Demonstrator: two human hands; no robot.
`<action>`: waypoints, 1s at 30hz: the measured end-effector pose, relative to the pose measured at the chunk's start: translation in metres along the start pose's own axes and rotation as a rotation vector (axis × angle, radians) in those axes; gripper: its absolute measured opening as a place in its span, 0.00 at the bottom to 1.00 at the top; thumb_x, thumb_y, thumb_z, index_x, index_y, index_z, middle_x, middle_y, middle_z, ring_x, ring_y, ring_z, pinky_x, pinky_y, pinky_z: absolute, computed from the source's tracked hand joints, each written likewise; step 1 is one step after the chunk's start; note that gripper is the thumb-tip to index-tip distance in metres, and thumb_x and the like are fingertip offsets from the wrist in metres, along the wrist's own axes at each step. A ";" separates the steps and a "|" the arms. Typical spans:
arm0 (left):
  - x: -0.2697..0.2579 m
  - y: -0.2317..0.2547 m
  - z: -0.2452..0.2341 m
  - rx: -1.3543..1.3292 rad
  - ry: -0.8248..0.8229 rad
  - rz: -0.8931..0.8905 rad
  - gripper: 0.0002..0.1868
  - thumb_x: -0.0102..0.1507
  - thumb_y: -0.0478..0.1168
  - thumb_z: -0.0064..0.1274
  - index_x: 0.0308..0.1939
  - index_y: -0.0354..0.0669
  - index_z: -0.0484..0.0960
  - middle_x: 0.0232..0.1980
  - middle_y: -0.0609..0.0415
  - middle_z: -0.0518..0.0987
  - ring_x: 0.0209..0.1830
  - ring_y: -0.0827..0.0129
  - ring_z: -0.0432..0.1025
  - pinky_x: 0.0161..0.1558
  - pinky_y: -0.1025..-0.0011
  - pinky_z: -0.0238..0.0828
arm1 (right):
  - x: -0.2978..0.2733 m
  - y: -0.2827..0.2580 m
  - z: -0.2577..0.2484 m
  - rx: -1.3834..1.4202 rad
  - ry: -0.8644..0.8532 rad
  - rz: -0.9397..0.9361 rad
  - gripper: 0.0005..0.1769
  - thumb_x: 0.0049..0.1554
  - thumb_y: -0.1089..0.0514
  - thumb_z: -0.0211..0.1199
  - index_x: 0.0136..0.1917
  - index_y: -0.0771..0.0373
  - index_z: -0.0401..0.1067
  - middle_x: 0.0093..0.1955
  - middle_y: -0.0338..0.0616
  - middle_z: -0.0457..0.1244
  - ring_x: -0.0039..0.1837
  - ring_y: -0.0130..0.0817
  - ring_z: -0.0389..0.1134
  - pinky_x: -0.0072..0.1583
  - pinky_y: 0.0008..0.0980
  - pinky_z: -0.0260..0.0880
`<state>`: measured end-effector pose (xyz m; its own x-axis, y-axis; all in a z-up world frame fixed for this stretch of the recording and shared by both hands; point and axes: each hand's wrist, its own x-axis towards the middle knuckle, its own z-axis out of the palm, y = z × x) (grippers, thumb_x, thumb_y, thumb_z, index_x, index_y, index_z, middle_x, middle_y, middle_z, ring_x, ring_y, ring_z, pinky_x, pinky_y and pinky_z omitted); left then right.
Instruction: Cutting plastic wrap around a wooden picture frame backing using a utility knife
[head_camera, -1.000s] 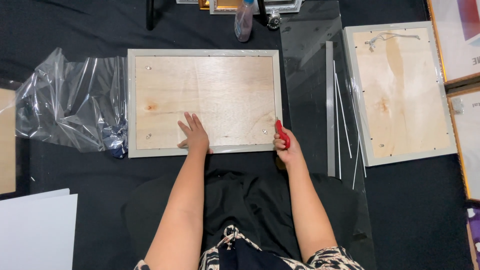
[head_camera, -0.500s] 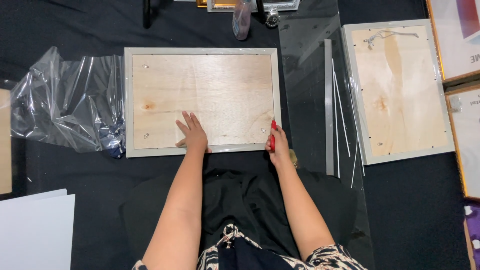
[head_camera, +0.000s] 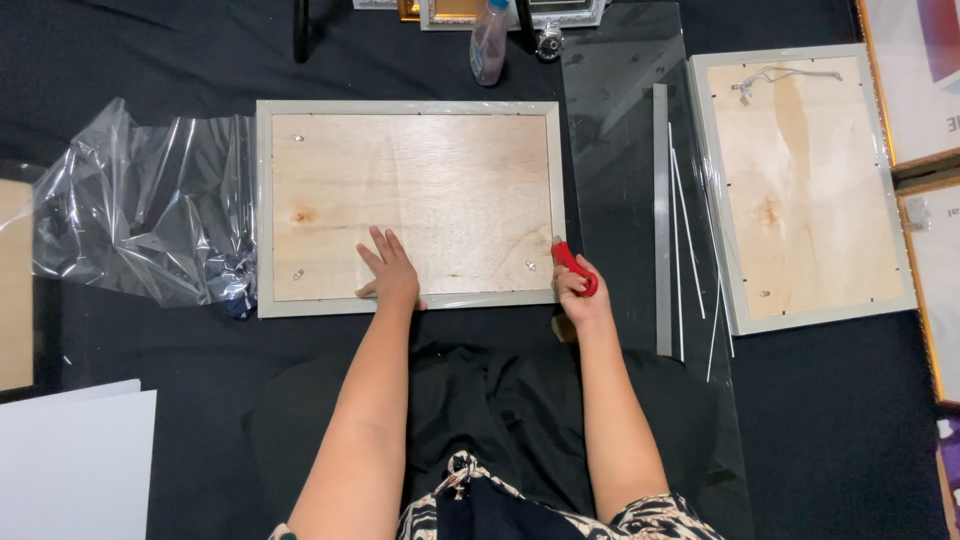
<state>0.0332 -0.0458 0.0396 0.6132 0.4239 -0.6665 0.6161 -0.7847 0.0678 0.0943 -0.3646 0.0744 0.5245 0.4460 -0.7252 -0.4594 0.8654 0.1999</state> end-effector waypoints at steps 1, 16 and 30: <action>0.002 0.000 0.002 0.000 0.003 -0.001 0.80 0.44 0.34 0.79 0.81 0.41 0.27 0.82 0.43 0.14 0.80 0.34 0.17 0.50 0.09 0.54 | 0.002 -0.005 -0.003 -0.001 -0.003 0.002 0.13 0.60 0.63 0.63 0.48 0.67 0.59 0.40 0.44 0.55 0.29 0.19 0.58 0.26 0.11 0.54; -0.007 -0.012 0.010 0.000 0.073 0.080 0.79 0.44 0.36 0.80 0.81 0.43 0.30 0.83 0.43 0.18 0.82 0.35 0.24 0.52 0.13 0.59 | -0.055 0.013 -0.003 -1.372 -0.037 -0.513 0.26 0.66 0.55 0.57 0.74 0.63 0.57 0.68 0.53 0.64 0.60 0.42 0.69 0.56 0.39 0.75; -0.068 0.050 0.027 0.051 0.329 0.563 0.32 0.65 0.28 0.50 0.75 0.39 0.65 0.80 0.39 0.59 0.80 0.43 0.52 0.72 0.30 0.43 | -0.013 -0.007 -0.043 -1.989 0.737 -0.830 0.25 0.64 0.31 0.56 0.57 0.51 0.70 0.40 0.35 0.72 0.43 0.36 0.75 0.49 0.41 0.72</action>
<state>0.0090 -0.1257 0.0680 0.9595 0.0523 -0.2767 0.1378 -0.9442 0.2993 0.0596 -0.3862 0.0541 0.8605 -0.3078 -0.4059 -0.4951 -0.6930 -0.5241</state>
